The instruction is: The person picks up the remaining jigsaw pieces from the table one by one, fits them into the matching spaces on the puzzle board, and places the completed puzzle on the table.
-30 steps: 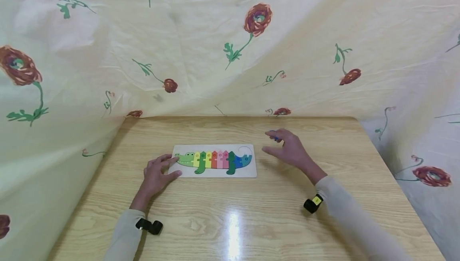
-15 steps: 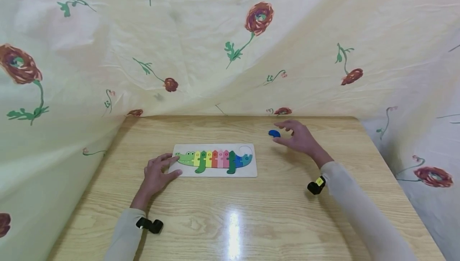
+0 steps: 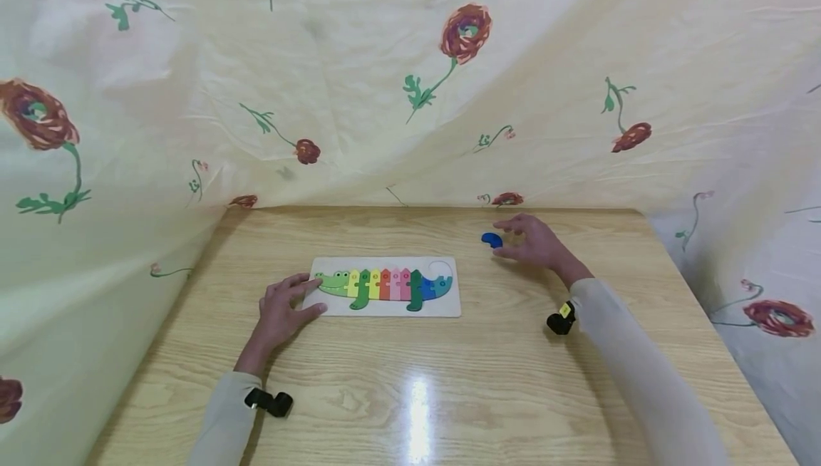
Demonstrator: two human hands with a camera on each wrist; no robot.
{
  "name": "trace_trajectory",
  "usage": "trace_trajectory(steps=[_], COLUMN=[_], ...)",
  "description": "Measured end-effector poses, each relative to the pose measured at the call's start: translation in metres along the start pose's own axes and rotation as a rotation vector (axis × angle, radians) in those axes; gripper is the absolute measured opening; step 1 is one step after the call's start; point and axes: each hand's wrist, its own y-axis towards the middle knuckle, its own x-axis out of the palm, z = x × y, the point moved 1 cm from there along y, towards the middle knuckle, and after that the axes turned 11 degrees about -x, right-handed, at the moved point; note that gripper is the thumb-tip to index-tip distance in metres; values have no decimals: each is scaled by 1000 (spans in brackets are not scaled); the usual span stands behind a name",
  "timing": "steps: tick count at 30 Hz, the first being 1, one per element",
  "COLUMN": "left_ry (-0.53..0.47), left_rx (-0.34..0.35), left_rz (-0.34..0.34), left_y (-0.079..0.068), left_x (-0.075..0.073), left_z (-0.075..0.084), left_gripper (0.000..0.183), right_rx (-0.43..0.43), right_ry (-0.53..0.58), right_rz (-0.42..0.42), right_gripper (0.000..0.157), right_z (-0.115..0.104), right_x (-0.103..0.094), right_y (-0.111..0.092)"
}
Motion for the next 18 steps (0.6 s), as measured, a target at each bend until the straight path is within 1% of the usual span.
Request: trace_trajectory(steps=[5, 11, 18], left_ry=[-8, -9, -6], left_rx=[-4, 5, 3], left_rz=[-4, -2, -6], left_y=[0, 0, 0], left_x=[0, 0, 0], left_z=[1, 1, 1], left_gripper=[62, 63, 62], right_rx=[0, 29, 27], right_ry=[-30, -38, -33], right_rz=[-30, -64, -59], right_gripper=[65, 69, 66], right_z=[10, 16, 17], right_x=[5, 9, 11], right_y=[1, 1, 2])
